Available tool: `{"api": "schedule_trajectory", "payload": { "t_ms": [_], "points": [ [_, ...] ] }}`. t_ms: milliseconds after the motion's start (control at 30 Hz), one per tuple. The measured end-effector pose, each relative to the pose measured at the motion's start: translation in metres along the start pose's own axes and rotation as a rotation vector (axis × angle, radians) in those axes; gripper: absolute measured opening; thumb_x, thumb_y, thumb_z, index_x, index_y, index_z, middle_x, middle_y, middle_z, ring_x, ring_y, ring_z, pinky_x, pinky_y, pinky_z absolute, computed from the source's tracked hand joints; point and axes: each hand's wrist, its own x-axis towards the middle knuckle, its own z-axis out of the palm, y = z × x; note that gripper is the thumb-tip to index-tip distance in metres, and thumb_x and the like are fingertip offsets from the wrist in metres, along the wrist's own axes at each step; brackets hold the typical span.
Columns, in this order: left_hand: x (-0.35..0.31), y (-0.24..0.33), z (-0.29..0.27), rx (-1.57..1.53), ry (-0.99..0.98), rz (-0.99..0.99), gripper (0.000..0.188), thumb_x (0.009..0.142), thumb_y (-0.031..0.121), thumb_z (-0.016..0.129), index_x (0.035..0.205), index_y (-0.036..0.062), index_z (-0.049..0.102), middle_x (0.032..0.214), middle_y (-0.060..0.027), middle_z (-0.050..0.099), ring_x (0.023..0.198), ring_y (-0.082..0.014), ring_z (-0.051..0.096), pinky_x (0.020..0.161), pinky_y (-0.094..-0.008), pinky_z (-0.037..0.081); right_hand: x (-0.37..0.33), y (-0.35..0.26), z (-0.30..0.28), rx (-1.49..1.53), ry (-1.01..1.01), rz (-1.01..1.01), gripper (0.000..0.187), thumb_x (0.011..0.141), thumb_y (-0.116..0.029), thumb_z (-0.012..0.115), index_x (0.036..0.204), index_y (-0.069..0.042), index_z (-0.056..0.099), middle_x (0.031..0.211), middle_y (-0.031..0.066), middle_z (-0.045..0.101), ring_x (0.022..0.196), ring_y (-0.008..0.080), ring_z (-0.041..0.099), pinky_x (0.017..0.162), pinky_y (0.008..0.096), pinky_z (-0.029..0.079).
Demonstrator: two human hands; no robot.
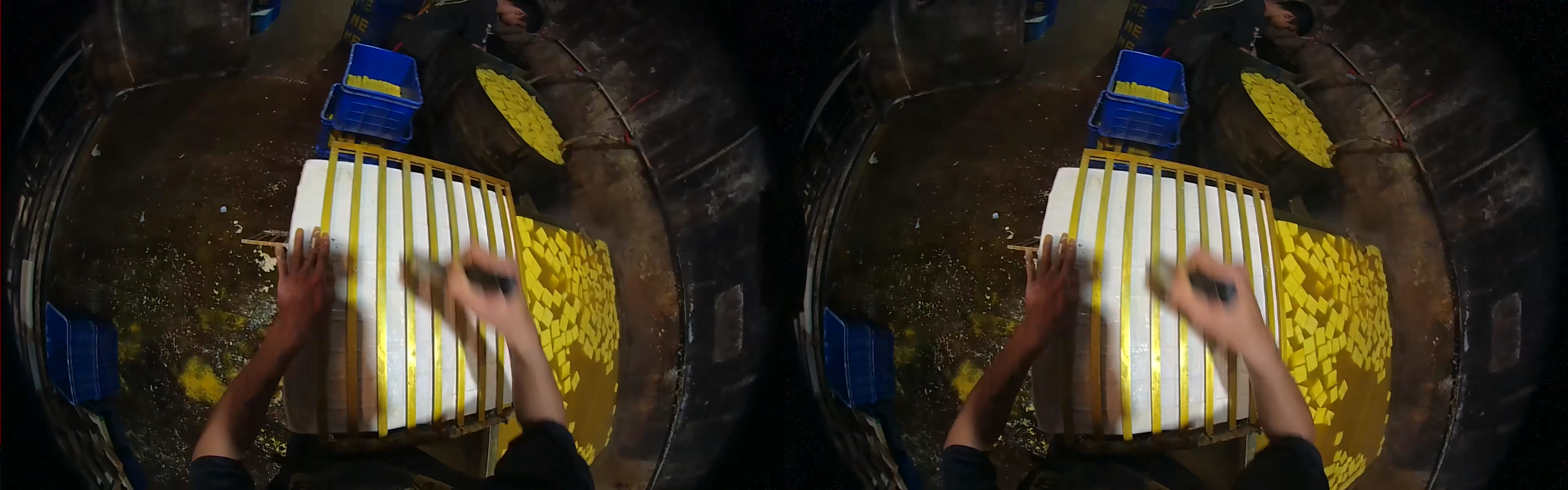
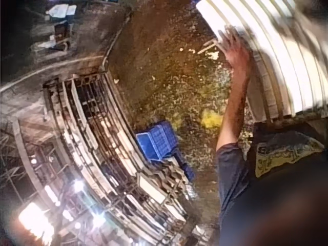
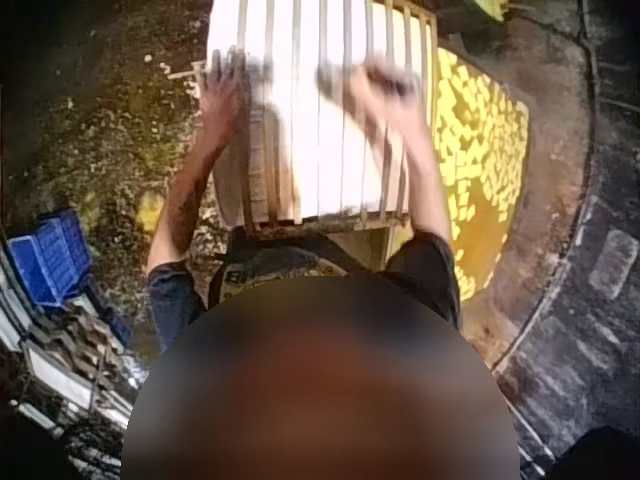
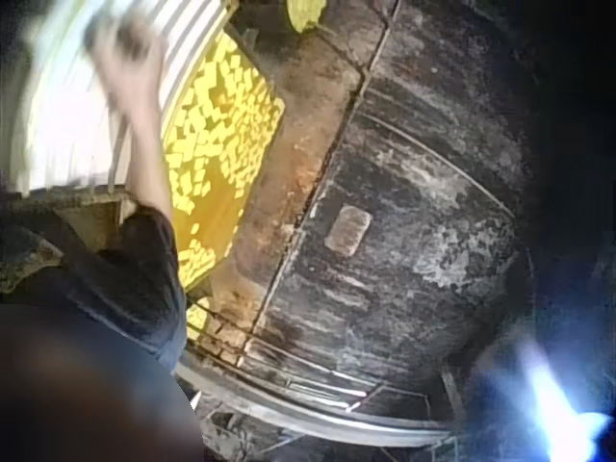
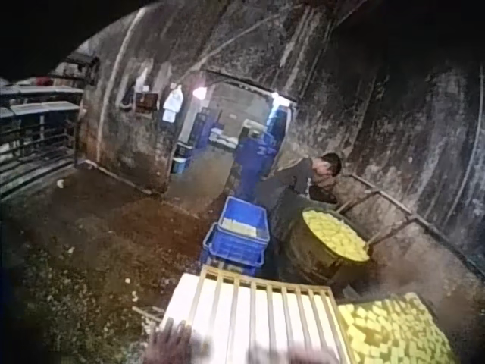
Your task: The person cuts large white tofu slabs with a knife using a wooden grid as a guide, places the slabs into a vat of yellow liquid, and then sorts the resulting yellow tofu blocks from a barrel into a blue crate by hand.
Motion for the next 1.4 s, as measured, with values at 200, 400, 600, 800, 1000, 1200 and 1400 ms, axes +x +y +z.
{"api": "schedule_trajectory", "payload": {
  "t_ms": [200, 400, 600, 800, 1000, 1200, 1400],
  "points": [
    [0.013, 0.038, -0.009, -0.073, 0.026, 0.073, 0.051, 0.092, 0.023, 0.045, 0.139, 0.0045, 0.040, 0.145, -0.0118, 0.039, 0.141, -0.0336, 0.023, 0.113, -0.0584, 0.010, 0.178, 0.096, -0.029, -0.585, 0.307, -0.369, 0.019, 0.079, -0.020, 0.061, 0.081, -0.001, 0.058, 0.066, 0.0206, 0.058, 0.061, 0.0377, 0.059, 0.057, 0.0380, 0.046],
    [-0.002, -0.007, -0.004, -0.056, 0.089, 0.014, 0.052, 0.090, 0.022, 0.048, 0.138, 0.0045, 0.041, 0.145, -0.0110, 0.040, 0.141, -0.0325, 0.023, 0.114, -0.0585, 0.009, -0.032, 0.059, 0.037, -0.063, -0.217, 0.328, 0.021, 0.084, -0.026, 0.064, 0.080, -0.006, 0.067, 0.073, 0.0075, 0.067, 0.065, 0.0131, 0.062, 0.056, 0.0280, 0.049],
    [0.009, 0.009, -0.011, -0.129, 0.166, 0.049, 0.051, 0.089, 0.021, 0.051, 0.136, 0.0032, 0.043, 0.142, -0.0127, 0.043, 0.139, -0.0338, 0.027, 0.112, -0.0602, 0.011, -0.099, 0.009, 0.023, 0.122, -0.365, 0.221, 0.014, 0.079, -0.014, 0.069, 0.081, -0.001, 0.067, 0.076, 0.0027, 0.065, 0.065, 0.0088, 0.060, 0.058, 0.0206, 0.044],
    [0.010, 0.032, -0.022, -0.211, 0.131, 0.080, 0.050, 0.088, 0.021, 0.052, 0.133, 0.0010, 0.048, 0.142, -0.0128, 0.044, 0.139, -0.0351, 0.026, 0.112, -0.0600, 0.012, 0.172, 0.052, 0.023, -0.538, 0.295, -0.395, 0.016, 0.080, -0.016, 0.061, 0.080, -0.001, 0.057, 0.064, 0.0169, 0.055, 0.060, 0.0264, 0.060, 0.057, 0.0359, 0.044],
    [0.000, -0.001, -0.019, -0.149, 0.006, 0.000, 0.049, 0.092, 0.023, 0.047, 0.136, 0.0019, 0.045, 0.147, -0.0111, 0.038, 0.141, -0.0330, 0.020, 0.113, -0.0600, 0.007, 0.079, 0.015, 0.076, -0.316, -0.100, 0.210, 0.026, 0.083, -0.027, 0.066, 0.077, -0.001, 0.064, 0.065, 0.0091, 0.064, 0.058, 0.0110, 0.058, 0.051, 0.0278, 0.046],
    [0.007, 0.012, -0.021, -0.095, -0.028, 0.003, 0.051, 0.095, 0.028, 0.036, 0.141, 0.0062, 0.041, 0.150, -0.0064, 0.034, 0.142, -0.0292, 0.018, 0.114, -0.0581, 0.002, -0.129, -0.026, 0.073, -0.213, -0.598, 0.600, 0.007, 0.077, -0.003, 0.066, 0.083, 0.000, 0.062, 0.080, 0.0047, 0.065, 0.069, 0.0097, 0.058, 0.062, 0.0245, 0.047],
    [0.002, -0.001, -0.028, -0.159, -0.049, 0.001, 0.052, 0.095, 0.027, 0.039, 0.141, 0.0030, 0.038, 0.149, -0.0098, 0.035, 0.143, -0.0306, 0.016, 0.113, -0.0603, 0.004, 0.095, -0.009, 0.086, -0.288, 0.011, -0.207, 0.016, 0.079, -0.014, 0.066, 0.073, -0.003, 0.055, 0.061, 0.0026, 0.051, 0.059, 0.0088, 0.055, 0.053, 0.0271, 0.041]
  ]
}}
